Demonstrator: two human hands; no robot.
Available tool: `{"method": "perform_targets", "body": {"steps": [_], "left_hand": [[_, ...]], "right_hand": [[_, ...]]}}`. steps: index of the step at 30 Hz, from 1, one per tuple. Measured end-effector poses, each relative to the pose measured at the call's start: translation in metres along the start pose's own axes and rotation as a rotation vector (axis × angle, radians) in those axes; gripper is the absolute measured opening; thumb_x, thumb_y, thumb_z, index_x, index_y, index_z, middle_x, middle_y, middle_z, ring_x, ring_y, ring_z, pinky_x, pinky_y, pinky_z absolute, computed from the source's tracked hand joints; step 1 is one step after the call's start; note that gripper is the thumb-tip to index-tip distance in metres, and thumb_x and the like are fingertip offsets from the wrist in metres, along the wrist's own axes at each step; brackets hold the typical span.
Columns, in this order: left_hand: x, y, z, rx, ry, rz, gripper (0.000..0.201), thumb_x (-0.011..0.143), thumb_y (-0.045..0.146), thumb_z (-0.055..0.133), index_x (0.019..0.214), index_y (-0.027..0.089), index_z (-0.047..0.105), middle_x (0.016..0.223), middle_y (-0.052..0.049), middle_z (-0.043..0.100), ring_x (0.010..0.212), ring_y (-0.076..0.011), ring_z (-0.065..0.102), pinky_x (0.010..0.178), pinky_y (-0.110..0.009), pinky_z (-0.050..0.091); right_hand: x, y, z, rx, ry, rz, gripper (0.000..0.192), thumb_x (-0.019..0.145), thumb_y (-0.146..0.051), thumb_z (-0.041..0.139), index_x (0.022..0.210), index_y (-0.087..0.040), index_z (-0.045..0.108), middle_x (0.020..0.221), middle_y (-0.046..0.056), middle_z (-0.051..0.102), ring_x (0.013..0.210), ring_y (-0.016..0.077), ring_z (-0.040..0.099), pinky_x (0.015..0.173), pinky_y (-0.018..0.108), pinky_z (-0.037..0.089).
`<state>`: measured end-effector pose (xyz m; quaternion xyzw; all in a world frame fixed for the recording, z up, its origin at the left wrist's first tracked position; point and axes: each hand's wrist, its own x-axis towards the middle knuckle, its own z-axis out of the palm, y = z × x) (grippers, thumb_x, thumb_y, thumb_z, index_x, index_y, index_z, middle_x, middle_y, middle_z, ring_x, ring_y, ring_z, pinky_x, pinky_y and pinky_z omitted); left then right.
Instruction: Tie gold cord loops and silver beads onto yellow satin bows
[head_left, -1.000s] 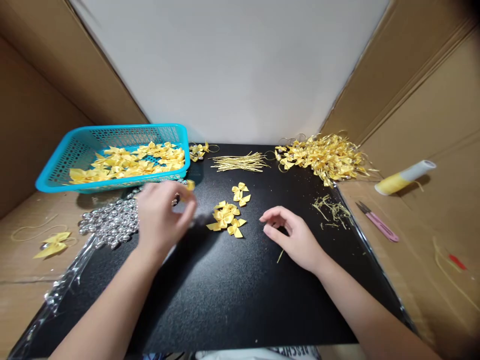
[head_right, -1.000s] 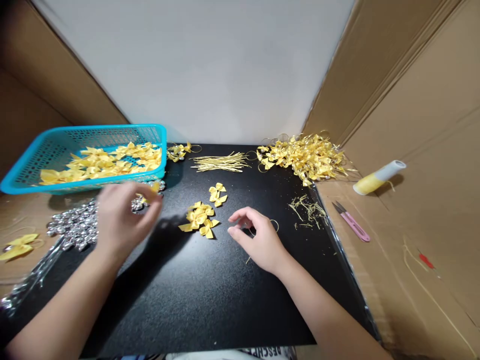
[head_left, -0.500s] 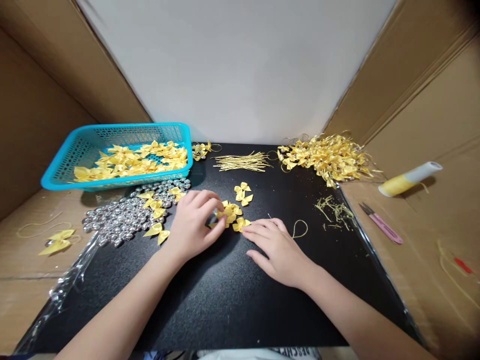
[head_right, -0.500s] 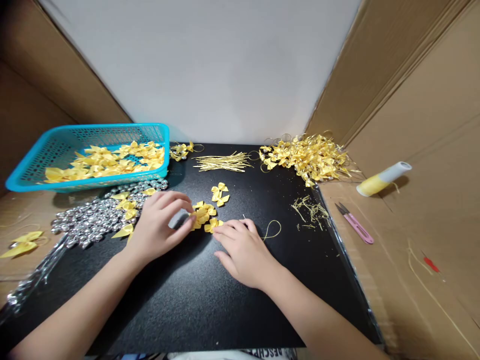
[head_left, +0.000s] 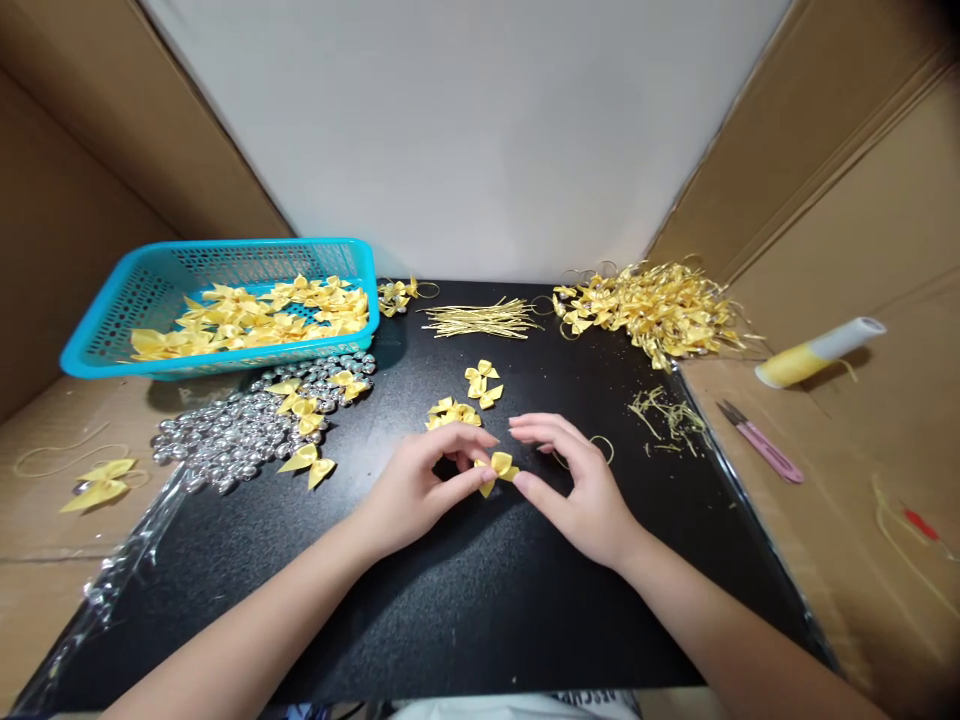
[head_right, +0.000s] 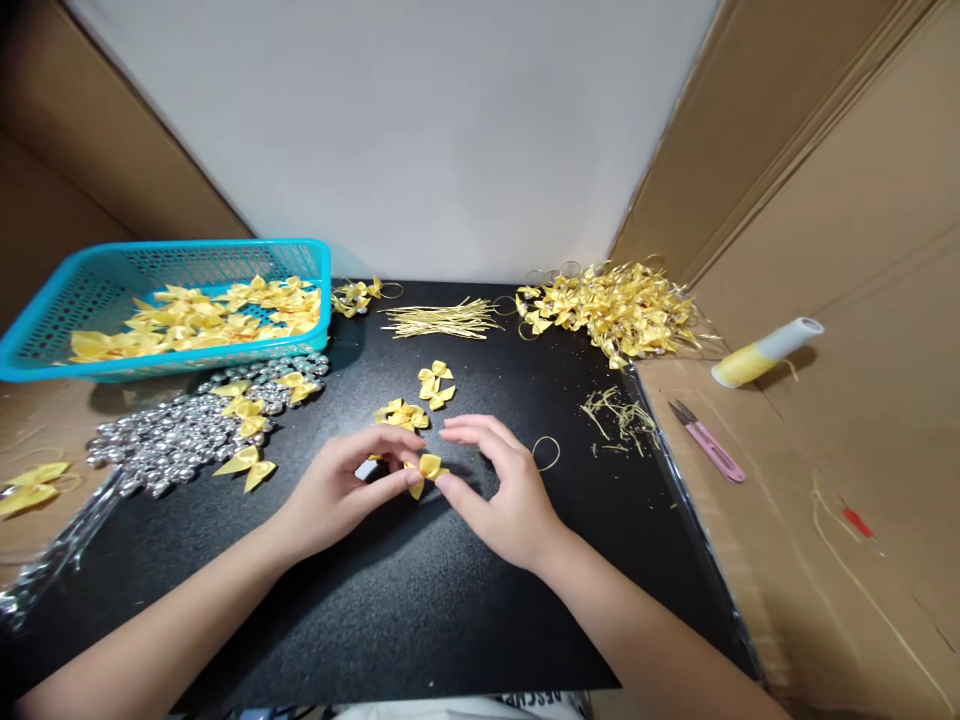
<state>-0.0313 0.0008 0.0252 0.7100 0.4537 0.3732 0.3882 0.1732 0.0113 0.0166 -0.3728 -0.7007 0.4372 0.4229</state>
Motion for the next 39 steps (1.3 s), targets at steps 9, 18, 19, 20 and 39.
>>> {"method": "perform_targets", "body": {"steps": [9, 18, 19, 20, 39], "left_hand": [[0.001, 0.002, -0.004, 0.086, -0.088, 0.122, 0.006, 0.085, 0.022, 0.067, 0.089, 0.019, 0.065, 0.080, 0.000, 0.069, 0.072, -0.0115, 0.059, 0.069, -0.023, 0.047], [0.004, 0.007, -0.009, 0.232, -0.208, 0.102, 0.011, 0.087, 0.028, 0.064, 0.083, 0.018, 0.063, 0.077, 0.000, 0.064, 0.070, -0.0116, 0.054, 0.066, -0.023, 0.041], [0.004, 0.007, -0.009, 0.236, -0.217, 0.093, 0.011, 0.087, 0.028, 0.064, 0.083, 0.018, 0.063, 0.078, 0.000, 0.064, 0.070, -0.0116, 0.054, 0.066, -0.023, 0.041], [0.004, 0.006, -0.009, 0.240, -0.226, 0.090, 0.011, 0.087, 0.028, 0.063, 0.083, 0.018, 0.062, 0.077, 0.000, 0.063, 0.071, -0.0117, 0.054, 0.066, -0.023, 0.041], [0.004, 0.008, -0.010, 0.327, -0.386, 0.073, 0.016, 0.092, 0.032, 0.056, 0.081, 0.019, 0.057, 0.074, 0.000, 0.061, 0.072, -0.0151, 0.055, 0.071, -0.027, 0.039]], "right_hand": [[-0.001, -0.002, 0.004, -0.010, -0.039, 0.142, 0.005, 0.081, -0.017, 0.066, 0.077, -0.019, 0.064, 0.074, -0.001, 0.068, 0.070, 0.0130, 0.064, 0.068, 0.026, 0.050], [-0.001, -0.004, 0.003, -0.054, -0.056, 0.133, 0.006, 0.080, -0.015, 0.065, 0.075, -0.019, 0.063, 0.072, -0.001, 0.067, 0.068, 0.0123, 0.061, 0.067, 0.025, 0.048], [-0.001, -0.005, 0.003, -0.066, -0.061, 0.126, 0.007, 0.080, -0.015, 0.065, 0.075, -0.019, 0.063, 0.071, -0.002, 0.067, 0.068, 0.0121, 0.061, 0.067, 0.025, 0.047], [-0.001, -0.005, 0.003, -0.077, -0.066, 0.120, 0.007, 0.080, -0.015, 0.065, 0.075, -0.019, 0.063, 0.071, -0.002, 0.067, 0.067, 0.0121, 0.061, 0.066, 0.025, 0.047], [0.001, -0.002, -0.009, -0.653, -0.388, -0.342, 0.013, 0.096, -0.019, 0.048, 0.095, -0.021, 0.061, 0.088, 0.002, 0.067, 0.082, 0.0158, 0.057, 0.081, 0.033, 0.034]]}}
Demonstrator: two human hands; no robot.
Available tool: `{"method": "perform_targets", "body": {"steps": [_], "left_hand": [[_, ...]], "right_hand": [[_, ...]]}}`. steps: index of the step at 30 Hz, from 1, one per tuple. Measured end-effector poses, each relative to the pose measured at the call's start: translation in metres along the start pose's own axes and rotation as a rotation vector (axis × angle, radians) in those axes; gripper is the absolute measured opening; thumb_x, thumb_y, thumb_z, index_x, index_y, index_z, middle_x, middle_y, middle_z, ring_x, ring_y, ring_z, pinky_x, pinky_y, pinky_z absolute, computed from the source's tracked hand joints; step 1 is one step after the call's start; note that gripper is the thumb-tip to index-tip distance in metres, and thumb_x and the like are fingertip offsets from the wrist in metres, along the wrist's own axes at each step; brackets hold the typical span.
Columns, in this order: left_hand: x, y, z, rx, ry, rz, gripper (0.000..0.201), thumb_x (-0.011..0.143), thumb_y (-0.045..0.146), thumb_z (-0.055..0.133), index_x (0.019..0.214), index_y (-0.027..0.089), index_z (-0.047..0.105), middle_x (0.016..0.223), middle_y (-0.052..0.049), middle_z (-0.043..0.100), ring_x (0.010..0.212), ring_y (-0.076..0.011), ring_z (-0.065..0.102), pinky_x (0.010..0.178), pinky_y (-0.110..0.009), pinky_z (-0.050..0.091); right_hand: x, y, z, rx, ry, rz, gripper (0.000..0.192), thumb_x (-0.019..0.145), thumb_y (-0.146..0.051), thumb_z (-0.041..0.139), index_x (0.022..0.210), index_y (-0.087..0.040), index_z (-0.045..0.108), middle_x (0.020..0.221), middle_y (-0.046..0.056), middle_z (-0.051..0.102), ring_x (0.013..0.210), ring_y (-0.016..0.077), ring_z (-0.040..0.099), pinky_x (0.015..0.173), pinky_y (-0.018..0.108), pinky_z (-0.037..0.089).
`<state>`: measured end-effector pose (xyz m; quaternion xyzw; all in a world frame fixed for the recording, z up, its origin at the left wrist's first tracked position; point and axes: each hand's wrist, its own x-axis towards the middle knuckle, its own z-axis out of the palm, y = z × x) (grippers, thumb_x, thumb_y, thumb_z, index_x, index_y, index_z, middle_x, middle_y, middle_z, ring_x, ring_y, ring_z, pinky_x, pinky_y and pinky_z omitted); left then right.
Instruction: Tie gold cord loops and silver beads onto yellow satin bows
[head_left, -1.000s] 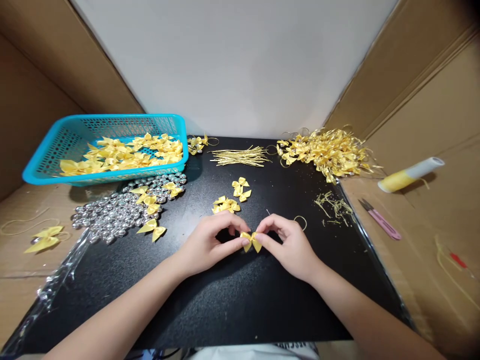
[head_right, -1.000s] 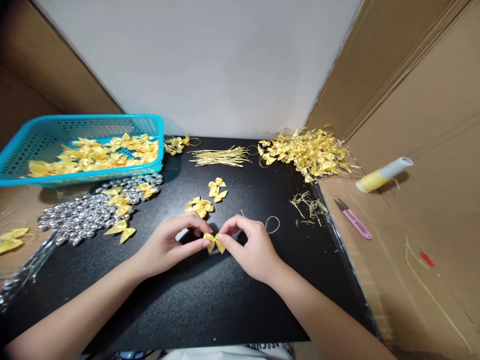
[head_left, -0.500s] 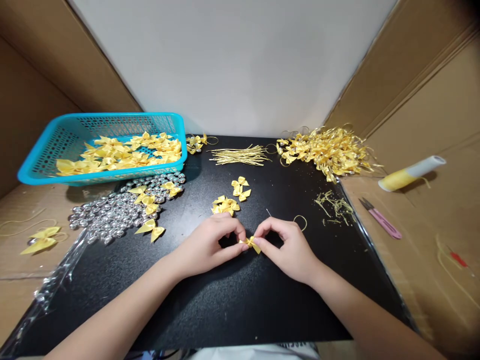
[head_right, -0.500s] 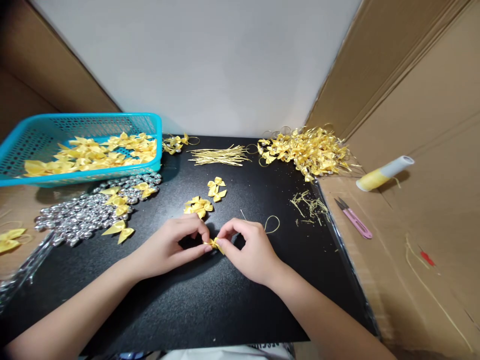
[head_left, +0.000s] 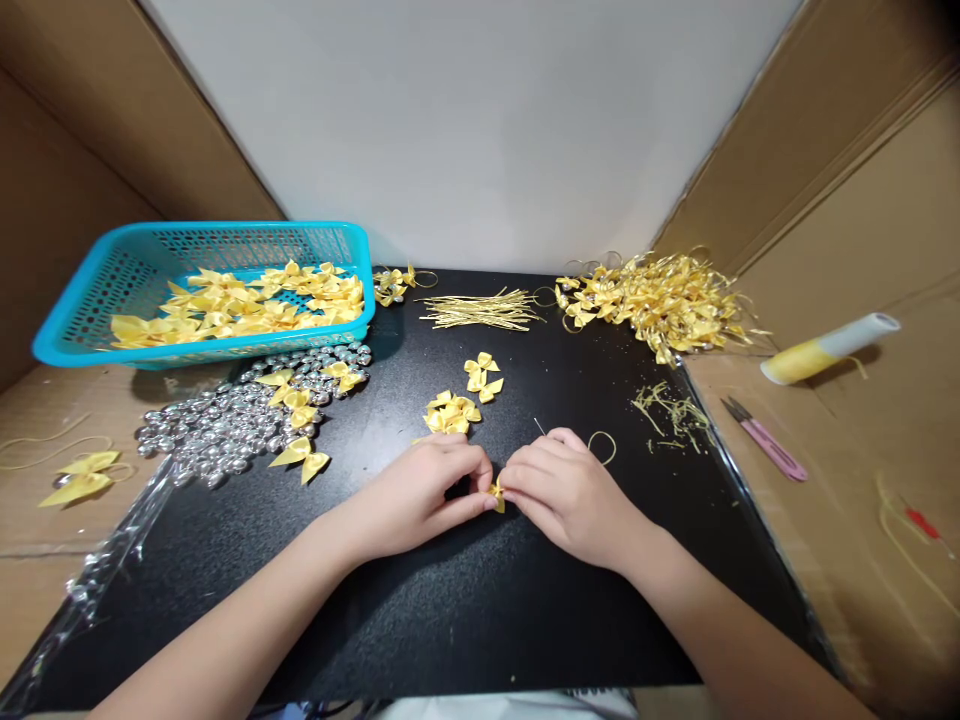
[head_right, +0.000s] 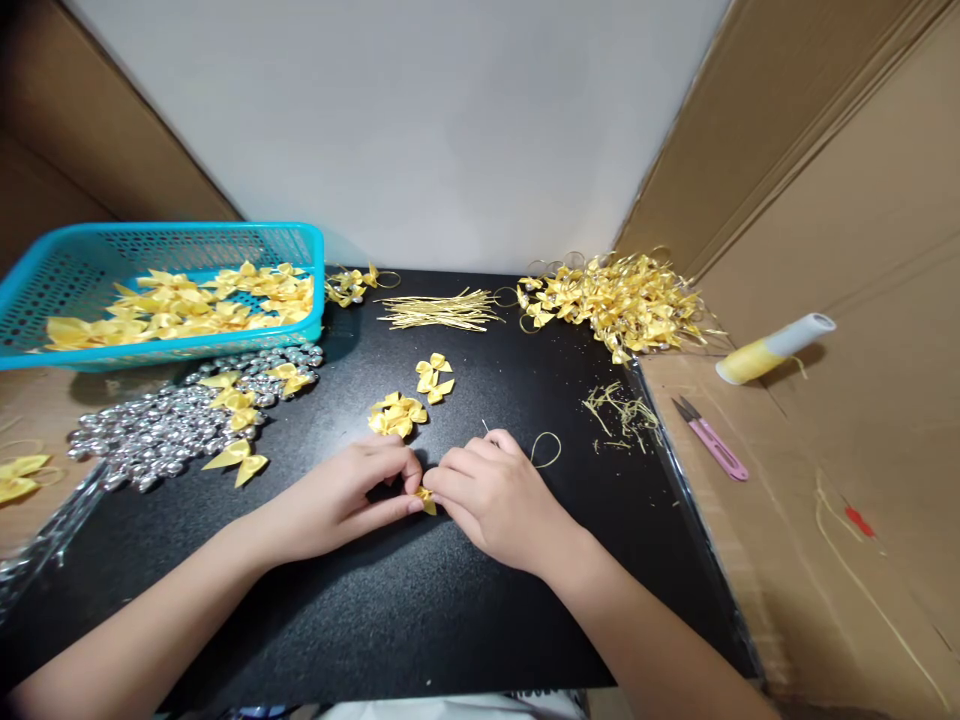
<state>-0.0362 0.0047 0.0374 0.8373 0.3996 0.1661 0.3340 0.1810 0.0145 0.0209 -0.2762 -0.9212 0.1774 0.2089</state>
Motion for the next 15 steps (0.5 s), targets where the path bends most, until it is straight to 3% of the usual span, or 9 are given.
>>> {"method": "perform_targets", "body": {"steps": [7, 15], "left_hand": [[-0.0013, -0.0031, 0.0036, 0.071, -0.010, 0.049, 0.015, 0.093, 0.031, 0.055, 0.084, 0.019, 0.058, 0.078, -0.001, 0.063, 0.075, -0.0158, 0.054, 0.075, -0.029, 0.037], [-0.0024, -0.0045, 0.0086, 0.176, -0.014, 0.117, 0.017, 0.093, 0.032, 0.054, 0.082, 0.020, 0.057, 0.078, -0.001, 0.061, 0.076, -0.0160, 0.053, 0.073, -0.029, 0.034]], "right_hand": [[0.0004, -0.0018, 0.0015, 0.088, -0.036, 0.142, 0.005, 0.090, -0.021, 0.059, 0.088, -0.019, 0.055, 0.084, 0.001, 0.065, 0.080, 0.0158, 0.057, 0.083, 0.032, 0.035], [0.0000, -0.0027, 0.0011, 0.084, -0.088, 0.141, 0.012, 0.088, -0.018, 0.059, 0.080, -0.019, 0.050, 0.077, -0.002, 0.060, 0.075, 0.0143, 0.051, 0.083, 0.033, 0.034]]}}
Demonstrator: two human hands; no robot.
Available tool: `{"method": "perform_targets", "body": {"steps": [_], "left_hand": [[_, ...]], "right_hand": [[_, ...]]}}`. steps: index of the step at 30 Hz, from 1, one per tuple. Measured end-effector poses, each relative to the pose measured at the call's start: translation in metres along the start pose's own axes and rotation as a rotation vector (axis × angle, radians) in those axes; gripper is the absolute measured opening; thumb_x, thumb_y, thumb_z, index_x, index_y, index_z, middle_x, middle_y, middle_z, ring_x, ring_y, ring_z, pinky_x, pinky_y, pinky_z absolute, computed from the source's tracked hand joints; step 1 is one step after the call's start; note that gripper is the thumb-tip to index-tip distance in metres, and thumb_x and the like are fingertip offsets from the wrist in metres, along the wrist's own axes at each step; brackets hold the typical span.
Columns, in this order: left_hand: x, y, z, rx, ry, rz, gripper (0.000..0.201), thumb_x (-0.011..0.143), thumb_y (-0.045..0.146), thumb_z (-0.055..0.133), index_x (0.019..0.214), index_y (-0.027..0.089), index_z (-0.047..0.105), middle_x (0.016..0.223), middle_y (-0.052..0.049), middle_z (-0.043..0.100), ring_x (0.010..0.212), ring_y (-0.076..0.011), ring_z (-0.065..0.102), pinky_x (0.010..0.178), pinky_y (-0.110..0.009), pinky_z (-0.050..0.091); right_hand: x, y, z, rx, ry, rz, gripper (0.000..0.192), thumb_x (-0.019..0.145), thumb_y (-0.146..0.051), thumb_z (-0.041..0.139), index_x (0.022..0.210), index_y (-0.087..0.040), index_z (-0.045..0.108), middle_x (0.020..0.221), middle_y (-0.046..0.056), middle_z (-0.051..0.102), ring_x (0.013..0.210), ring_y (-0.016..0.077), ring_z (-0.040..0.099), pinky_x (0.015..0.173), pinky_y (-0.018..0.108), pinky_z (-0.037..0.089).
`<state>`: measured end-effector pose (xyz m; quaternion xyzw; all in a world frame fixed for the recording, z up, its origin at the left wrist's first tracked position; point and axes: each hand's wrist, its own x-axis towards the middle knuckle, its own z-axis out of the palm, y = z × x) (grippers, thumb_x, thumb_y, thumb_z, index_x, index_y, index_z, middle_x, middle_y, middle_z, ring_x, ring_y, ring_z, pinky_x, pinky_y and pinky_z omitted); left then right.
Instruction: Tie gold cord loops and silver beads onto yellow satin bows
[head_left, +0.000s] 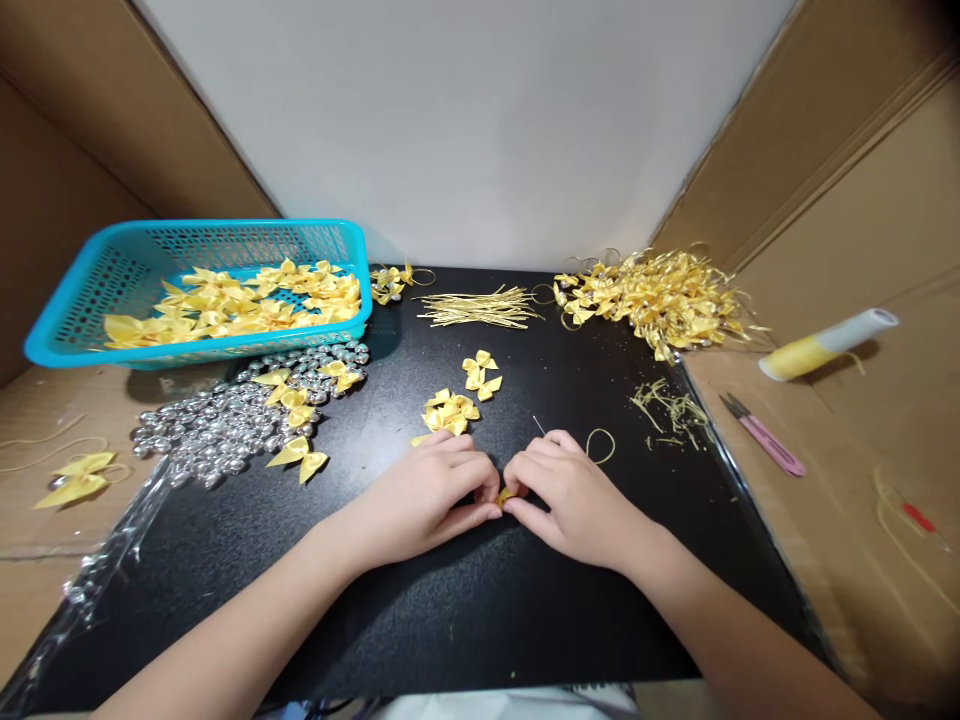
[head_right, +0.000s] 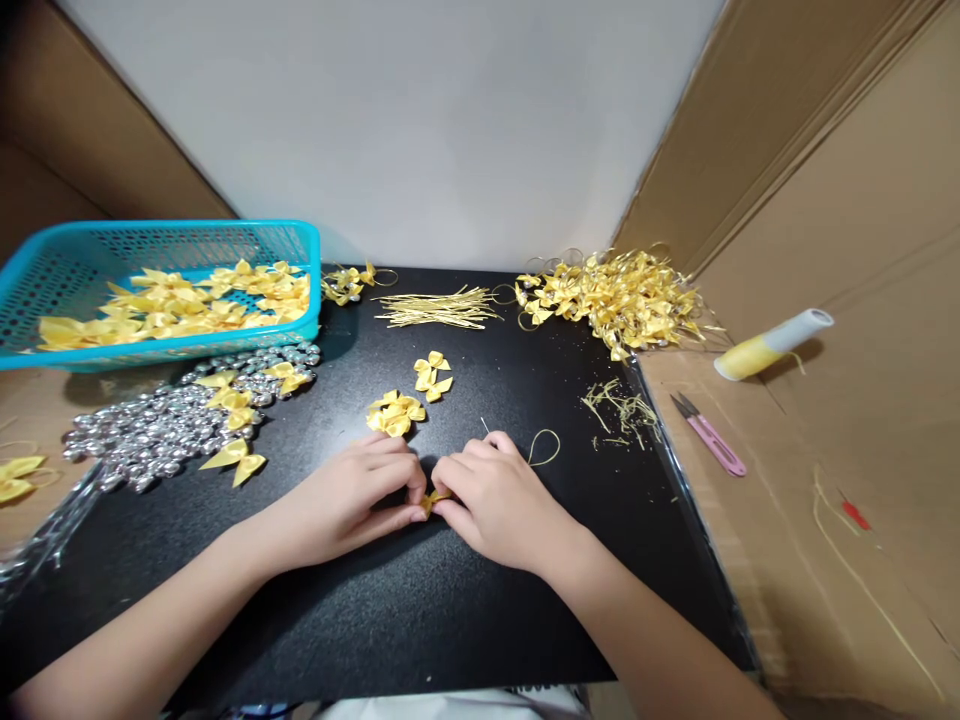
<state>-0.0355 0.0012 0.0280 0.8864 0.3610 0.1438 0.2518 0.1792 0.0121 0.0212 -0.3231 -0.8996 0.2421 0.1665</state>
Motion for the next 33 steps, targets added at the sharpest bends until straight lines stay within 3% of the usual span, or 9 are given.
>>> {"method": "perform_targets", "body": {"steps": [6, 10, 17, 26, 33], "left_hand": [[0.000, 0.001, -0.001, -0.069, -0.039, -0.006, 0.016, 0.093, 0.033, 0.054, 0.085, 0.020, 0.057, 0.080, -0.002, 0.062, 0.077, -0.0165, 0.053, 0.075, -0.029, 0.035], [-0.001, 0.006, -0.004, -0.269, -0.072, -0.013, 0.020, 0.094, 0.035, 0.052, 0.083, 0.019, 0.055, 0.080, -0.001, 0.058, 0.076, -0.0150, 0.052, 0.074, -0.026, 0.039], [0.001, 0.013, -0.004, -0.453, -0.088, -0.008, 0.025, 0.094, 0.036, 0.050, 0.077, 0.019, 0.047, 0.076, 0.000, 0.053, 0.072, -0.0131, 0.048, 0.068, -0.024, 0.040], [0.002, 0.010, -0.001, -0.650, -0.089, -0.017, 0.026, 0.094, 0.036, 0.050, 0.076, 0.018, 0.043, 0.075, 0.001, 0.054, 0.070, -0.0115, 0.048, 0.066, -0.023, 0.040], [0.003, 0.011, 0.006, -0.788, -0.076, -0.087, 0.028, 0.092, 0.036, 0.051, 0.074, 0.019, 0.039, 0.076, 0.000, 0.053, 0.071, -0.0118, 0.046, 0.066, -0.024, 0.040]], "right_hand": [[-0.001, -0.005, -0.005, 0.123, -0.055, -0.021, 0.017, 0.083, -0.025, 0.064, 0.075, -0.020, 0.049, 0.074, -0.002, 0.059, 0.079, 0.0159, 0.050, 0.085, 0.035, 0.034], [-0.001, -0.006, -0.007, 0.413, -0.076, -0.022, 0.017, 0.081, -0.017, 0.057, 0.070, -0.020, 0.044, 0.072, -0.003, 0.055, 0.073, 0.0136, 0.048, 0.079, 0.031, 0.035], [-0.001, 0.000, 0.000, 0.783, -0.102, 0.006, 0.027, 0.086, -0.030, 0.050, 0.065, -0.021, 0.036, 0.069, -0.003, 0.043, 0.065, 0.0127, 0.041, 0.065, 0.026, 0.034], [-0.001, 0.000, 0.003, 0.835, -0.086, 0.024, 0.034, 0.088, -0.039, 0.051, 0.064, -0.021, 0.036, 0.067, -0.003, 0.042, 0.062, 0.0117, 0.039, 0.061, 0.025, 0.032], [0.000, -0.001, 0.002, 0.849, -0.061, 0.032, 0.028, 0.085, -0.030, 0.053, 0.065, -0.020, 0.037, 0.066, -0.004, 0.042, 0.063, 0.0114, 0.039, 0.062, 0.025, 0.032]]}}
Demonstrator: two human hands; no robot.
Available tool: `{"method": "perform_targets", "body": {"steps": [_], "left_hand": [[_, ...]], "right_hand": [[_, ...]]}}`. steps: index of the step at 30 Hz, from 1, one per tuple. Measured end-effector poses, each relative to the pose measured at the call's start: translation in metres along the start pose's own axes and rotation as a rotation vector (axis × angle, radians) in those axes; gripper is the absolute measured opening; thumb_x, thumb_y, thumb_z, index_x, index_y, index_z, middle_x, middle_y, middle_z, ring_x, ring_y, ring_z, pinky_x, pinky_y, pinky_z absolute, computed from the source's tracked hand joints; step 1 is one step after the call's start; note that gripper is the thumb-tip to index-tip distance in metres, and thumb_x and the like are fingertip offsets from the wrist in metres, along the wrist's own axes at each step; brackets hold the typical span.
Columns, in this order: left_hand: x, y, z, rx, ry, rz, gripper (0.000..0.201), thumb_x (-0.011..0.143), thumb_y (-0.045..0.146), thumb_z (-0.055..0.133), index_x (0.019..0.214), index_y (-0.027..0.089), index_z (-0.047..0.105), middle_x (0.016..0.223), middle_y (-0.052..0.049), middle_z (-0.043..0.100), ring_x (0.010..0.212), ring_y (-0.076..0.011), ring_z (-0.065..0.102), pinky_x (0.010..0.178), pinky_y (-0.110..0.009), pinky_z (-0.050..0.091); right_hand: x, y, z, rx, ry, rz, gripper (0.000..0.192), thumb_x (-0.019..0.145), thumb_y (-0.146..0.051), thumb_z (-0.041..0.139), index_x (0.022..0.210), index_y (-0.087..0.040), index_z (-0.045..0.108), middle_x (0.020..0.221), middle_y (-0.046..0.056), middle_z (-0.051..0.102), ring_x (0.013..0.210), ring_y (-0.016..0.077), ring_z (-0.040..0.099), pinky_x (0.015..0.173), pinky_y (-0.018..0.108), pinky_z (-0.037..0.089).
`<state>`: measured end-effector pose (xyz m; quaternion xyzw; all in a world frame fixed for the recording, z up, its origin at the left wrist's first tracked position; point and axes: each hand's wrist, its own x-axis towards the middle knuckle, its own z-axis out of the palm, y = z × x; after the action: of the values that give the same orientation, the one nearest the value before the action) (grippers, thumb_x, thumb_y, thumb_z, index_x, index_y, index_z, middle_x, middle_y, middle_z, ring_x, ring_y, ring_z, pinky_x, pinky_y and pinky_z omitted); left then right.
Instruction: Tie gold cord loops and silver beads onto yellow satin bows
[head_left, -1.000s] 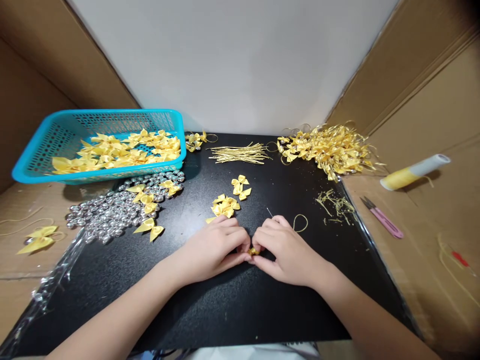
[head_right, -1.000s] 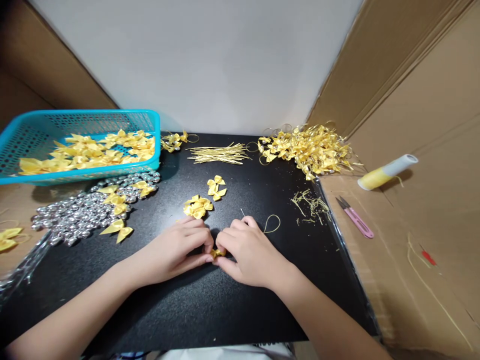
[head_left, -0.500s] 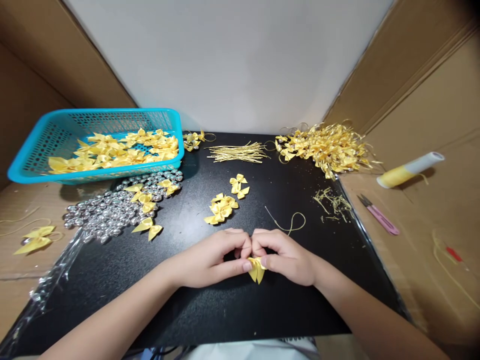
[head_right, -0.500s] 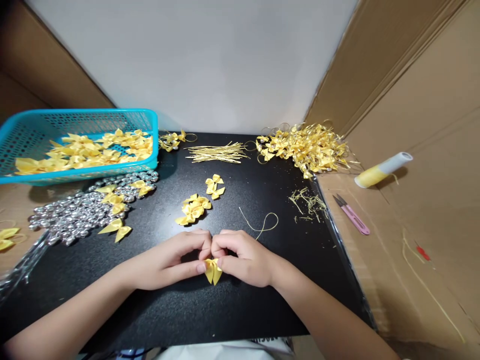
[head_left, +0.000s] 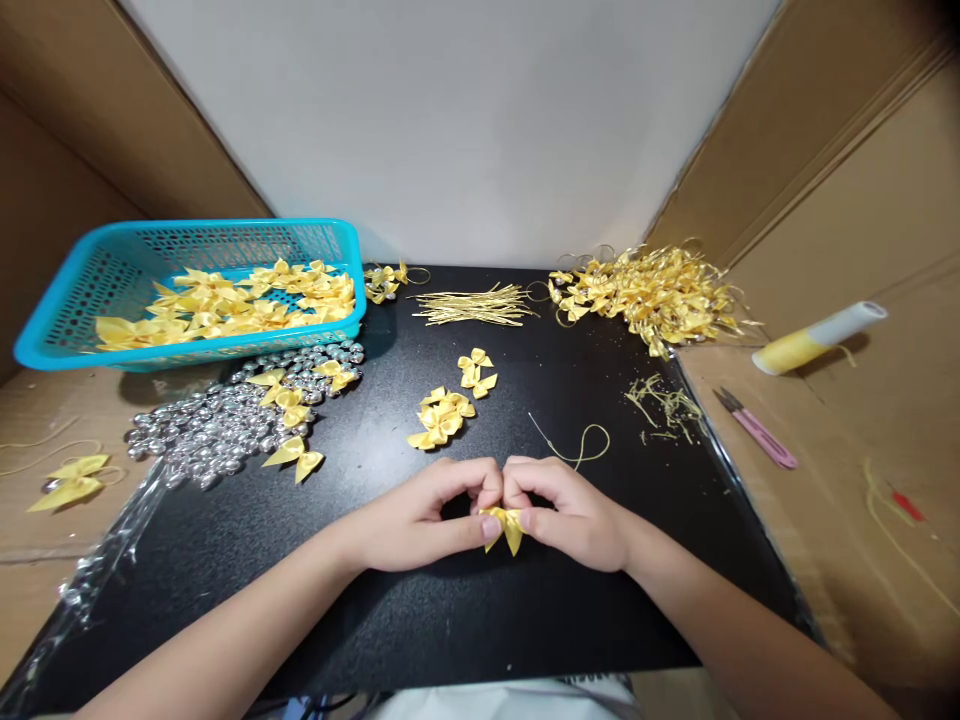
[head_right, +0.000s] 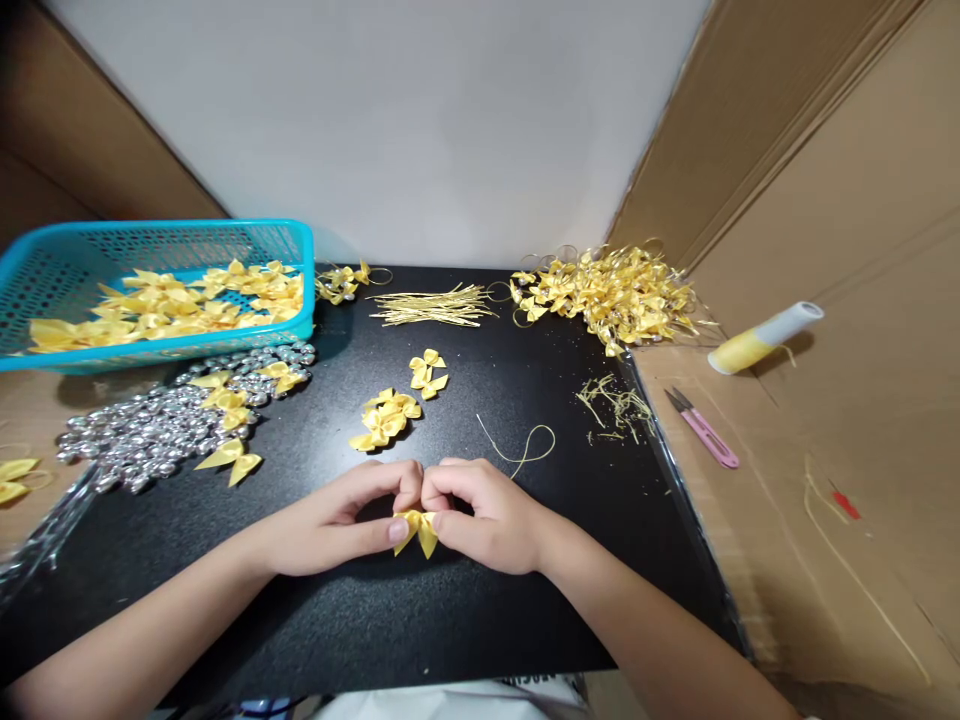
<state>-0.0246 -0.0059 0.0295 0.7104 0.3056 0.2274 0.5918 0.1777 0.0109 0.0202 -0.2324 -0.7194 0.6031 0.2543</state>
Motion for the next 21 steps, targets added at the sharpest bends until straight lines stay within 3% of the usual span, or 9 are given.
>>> {"method": "perform_targets", "body": {"steps": [2, 4, 8, 10, 13, 14, 17, 18, 21], "left_hand": [[-0.002, 0.000, -0.004, 0.013, 0.081, 0.001, 0.026, 0.092, 0.033, 0.052, 0.074, 0.019, 0.039, 0.075, 0.001, 0.052, 0.069, -0.0116, 0.047, 0.065, -0.024, 0.040], [-0.009, 0.002, -0.017, 0.116, 0.305, 0.024, 0.023, 0.090, 0.029, 0.055, 0.073, 0.020, 0.041, 0.073, 0.002, 0.051, 0.067, -0.0119, 0.048, 0.064, -0.026, 0.040], [-0.031, 0.010, -0.059, 0.607, 1.235, -0.018, 0.013, 0.082, 0.025, 0.061, 0.082, 0.023, 0.049, 0.075, 0.004, 0.046, 0.066, -0.0128, 0.046, 0.066, -0.029, 0.037], [-0.040, 0.012, -0.076, 0.839, 1.377, -0.206, 0.025, 0.086, 0.029, 0.056, 0.110, 0.028, 0.049, 0.069, 0.005, 0.043, 0.060, -0.0133, 0.041, 0.067, -0.032, 0.034], [-0.042, 0.010, -0.085, 0.988, 1.258, -0.328, 0.038, 0.085, 0.039, 0.056, 0.120, 0.025, 0.050, 0.069, 0.004, 0.043, 0.061, -0.0143, 0.045, 0.065, -0.031, 0.034], [-0.040, 0.009, -0.085, 1.016, 1.123, -0.314, 0.034, 0.084, 0.040, 0.056, 0.113, 0.023, 0.054, 0.070, 0.004, 0.045, 0.063, -0.0147, 0.047, 0.065, -0.030, 0.035], [-0.029, 0.003, -0.077, 1.009, 0.486, -0.202, 0.022, 0.081, 0.041, 0.061, 0.090, 0.020, 0.062, 0.077, 0.000, 0.058, 0.074, -0.0170, 0.055, 0.070, -0.029, 0.039], [-0.026, 0.001, -0.074, 0.993, 0.339, -0.178, 0.022, 0.080, 0.041, 0.063, 0.087, 0.020, 0.063, 0.081, -0.001, 0.061, 0.079, -0.0180, 0.057, 0.072, -0.030, 0.040], [-0.018, -0.002, -0.065, 1.015, 0.216, -0.187, 0.022, 0.081, 0.041, 0.064, 0.085, 0.019, 0.062, 0.086, -0.004, 0.064, 0.084, -0.0204, 0.057, 0.074, -0.031, 0.041]], "right_hand": [[0.000, -0.001, 0.001, 0.030, 0.061, 0.006, 0.019, 0.084, -0.027, 0.054, 0.072, -0.020, 0.042, 0.071, -0.003, 0.046, 0.067, 0.0121, 0.042, 0.065, 0.026, 0.035], [0.000, 0.000, 0.002, 0.058, 0.185, 0.000, 0.009, 0.084, -0.023, 0.056, 0.085, -0.020, 0.047, 0.077, -0.002, 0.049, 0.072, 0.0127, 0.046, 0.070, 0.027, 0.038], [0.001, 0.004, 0.000, 0.023, 0.429, -0.034, 0.017, 0.084, -0.018, 0.056, 0.099, -0.021, 0.050, 0.082, -0.002, 0.050, 0.076, 0.0124, 0.049, 0.074, 0.027, 0.041], [0.001, 0.006, -0.001, 0.001, 0.476, -0.037, 0.015, 0.084, -0.018, 0.056, 0.098, -0.021, 0.051, 0.082, -0.002, 0.050, 0.076, 0.0123, 0.050, 0.074, 0.027, 0.042], [0.001, 0.006, 0.000, -0.035, 0.470, -0.021, 0.013, 0.084, -0.018, 0.056, 0.096, -0.021, 0.053, 0.081, -0.002, 0.052, 0.075, 0.0122, 0.050, 0.073, 0.027, 0.043], [0.001, 0.006, 0.000, -0.053, 0.459, -0.015, 0.012, 0.084, -0.017, 0.057, 0.095, -0.021, 0.053, 0.080, -0.002, 0.052, 0.075, 0.0122, 0.051, 0.073, 0.027, 0.043], [0.001, 0.006, 0.001, -0.110, 0.431, -0.001, 0.011, 0.084, -0.016, 0.057, 0.093, -0.020, 0.054, 0.080, -0.002, 0.054, 0.075, 0.0125, 0.051, 0.072, 0.028, 0.044], [0.001, 0.007, 0.001, -0.127, 0.426, 0.002, 0.010, 0.084, -0.016, 0.057, 0.092, -0.020, 0.054, 0.080, -0.001, 0.054, 0.075, 0.0126, 0.051, 0.072, 0.028, 0.044], [0.001, 0.007, 0.000, -0.164, 0.418, 0.001, 0.008, 0.084, -0.016, 0.057, 0.090, -0.020, 0.055, 0.081, -0.001, 0.055, 0.075, 0.0127, 0.052, 0.072, 0.028, 0.044]]}}
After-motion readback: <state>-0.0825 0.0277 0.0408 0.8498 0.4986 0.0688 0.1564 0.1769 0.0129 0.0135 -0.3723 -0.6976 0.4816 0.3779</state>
